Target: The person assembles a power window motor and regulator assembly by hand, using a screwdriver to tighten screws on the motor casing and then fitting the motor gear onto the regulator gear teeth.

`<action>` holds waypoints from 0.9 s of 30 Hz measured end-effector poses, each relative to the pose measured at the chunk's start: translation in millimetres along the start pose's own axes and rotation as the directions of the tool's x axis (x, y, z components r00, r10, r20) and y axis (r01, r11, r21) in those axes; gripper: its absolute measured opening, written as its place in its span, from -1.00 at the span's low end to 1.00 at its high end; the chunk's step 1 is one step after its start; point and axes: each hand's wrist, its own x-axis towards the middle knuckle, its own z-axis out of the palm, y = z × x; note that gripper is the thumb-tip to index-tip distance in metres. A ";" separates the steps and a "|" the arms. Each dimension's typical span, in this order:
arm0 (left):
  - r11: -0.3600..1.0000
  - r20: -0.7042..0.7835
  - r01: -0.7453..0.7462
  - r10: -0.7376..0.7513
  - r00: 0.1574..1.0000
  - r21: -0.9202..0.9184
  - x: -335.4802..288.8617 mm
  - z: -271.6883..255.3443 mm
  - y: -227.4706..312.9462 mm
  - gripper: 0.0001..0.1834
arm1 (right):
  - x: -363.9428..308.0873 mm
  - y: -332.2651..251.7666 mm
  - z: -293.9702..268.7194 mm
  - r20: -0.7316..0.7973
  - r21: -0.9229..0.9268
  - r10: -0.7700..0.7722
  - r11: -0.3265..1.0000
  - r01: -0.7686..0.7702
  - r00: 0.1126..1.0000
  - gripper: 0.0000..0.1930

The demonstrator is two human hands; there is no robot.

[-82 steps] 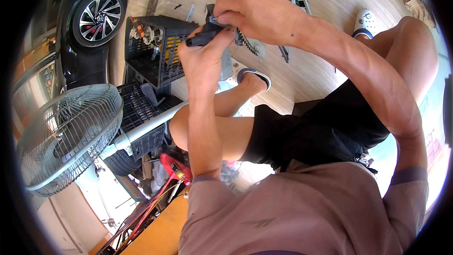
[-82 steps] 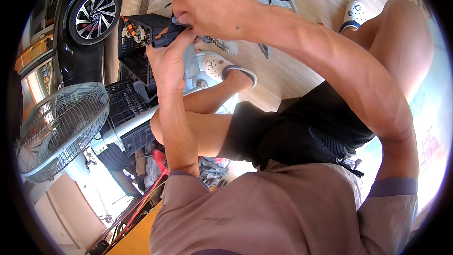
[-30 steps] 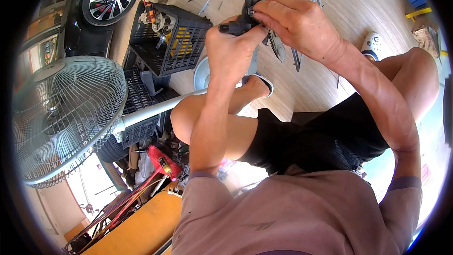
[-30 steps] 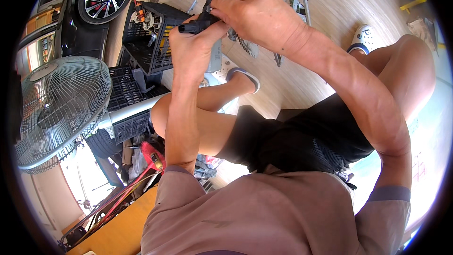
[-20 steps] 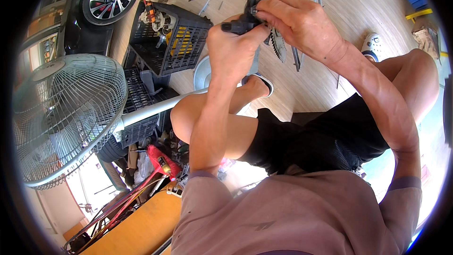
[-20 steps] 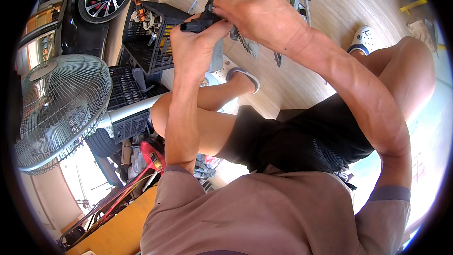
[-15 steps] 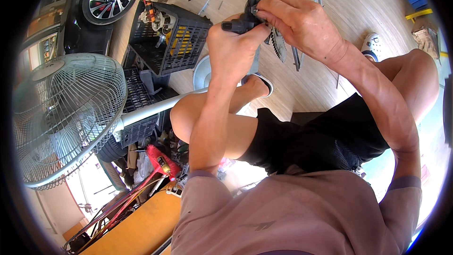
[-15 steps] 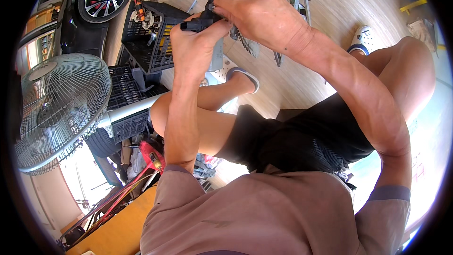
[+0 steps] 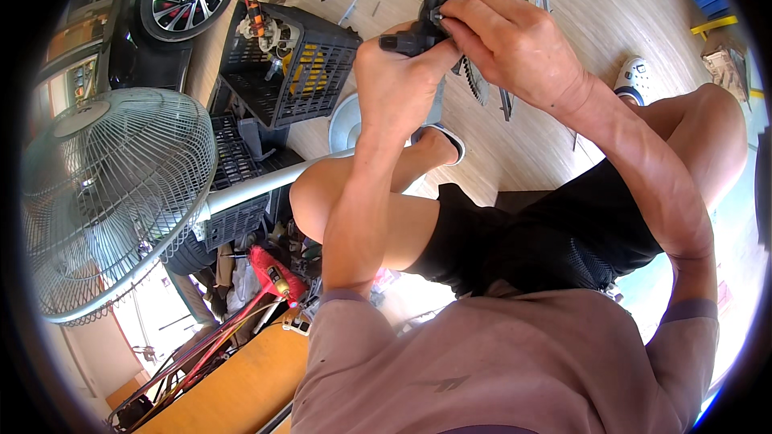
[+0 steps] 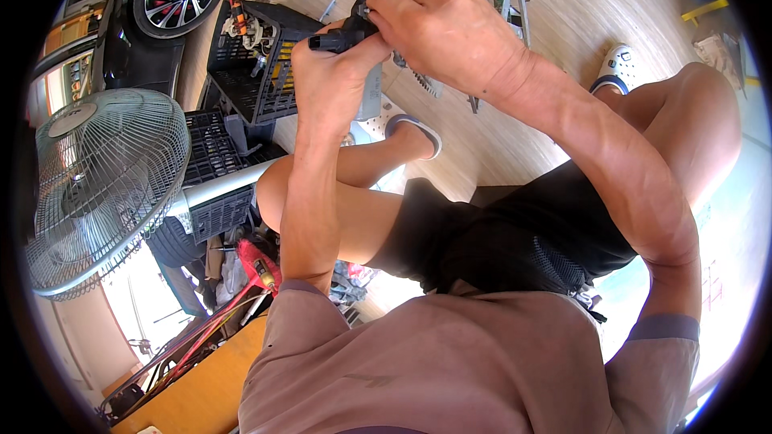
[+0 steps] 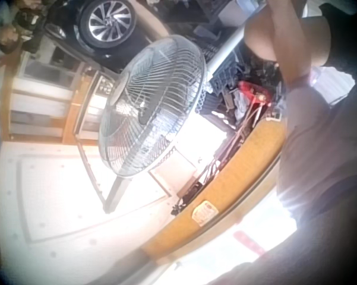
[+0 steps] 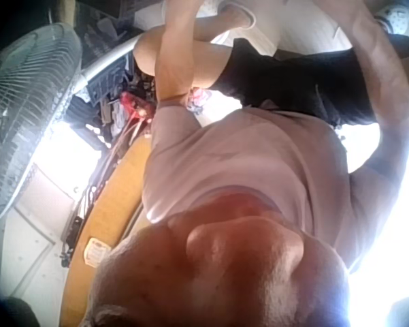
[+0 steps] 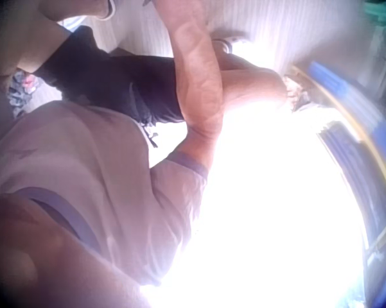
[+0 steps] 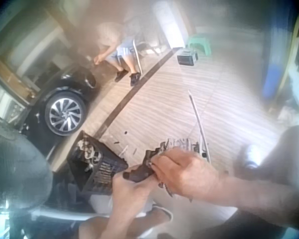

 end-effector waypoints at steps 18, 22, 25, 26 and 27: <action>1.000 0.010 0.016 -0.016 1.000 0.008 -1.1 0.5 2.5 -0.74 | 5.2 -8.7 -9.6 0.042 -0.049 -0.002 0.999 0.004 0.999 -0.92; 1.000 0.013 0.009 -0.009 1.000 -0.003 -0.6 0.8 0.5 -0.74 | 3.3 -5.6 -7.2 0.010 -0.054 -0.036 0.998 0.036 0.999 -0.90; 1.000 0.008 0.008 -0.008 1.000 0.008 -0.9 0.9 -0.2 -0.74 | 3.7 -3.8 -7.9 0.019 -0.038 -0.052 0.998 0.053 0.998 -0.87; 1.000 0.008 0.009 -0.009 1.000 0.009 -0.8 1.4 0.4 -0.74 | 3.4 -3.1 -8.4 0.024 -0.026 -0.044 0.999 0.044 0.999 -0.88; 1.000 0.013 0.012 -0.012 1.000 0.013 -0.9 1.9 1.3 -0.75 | 3.0 -2.3 -8.7 0.029 -0.013 -0.035 0.999 0.035 0.999 -0.88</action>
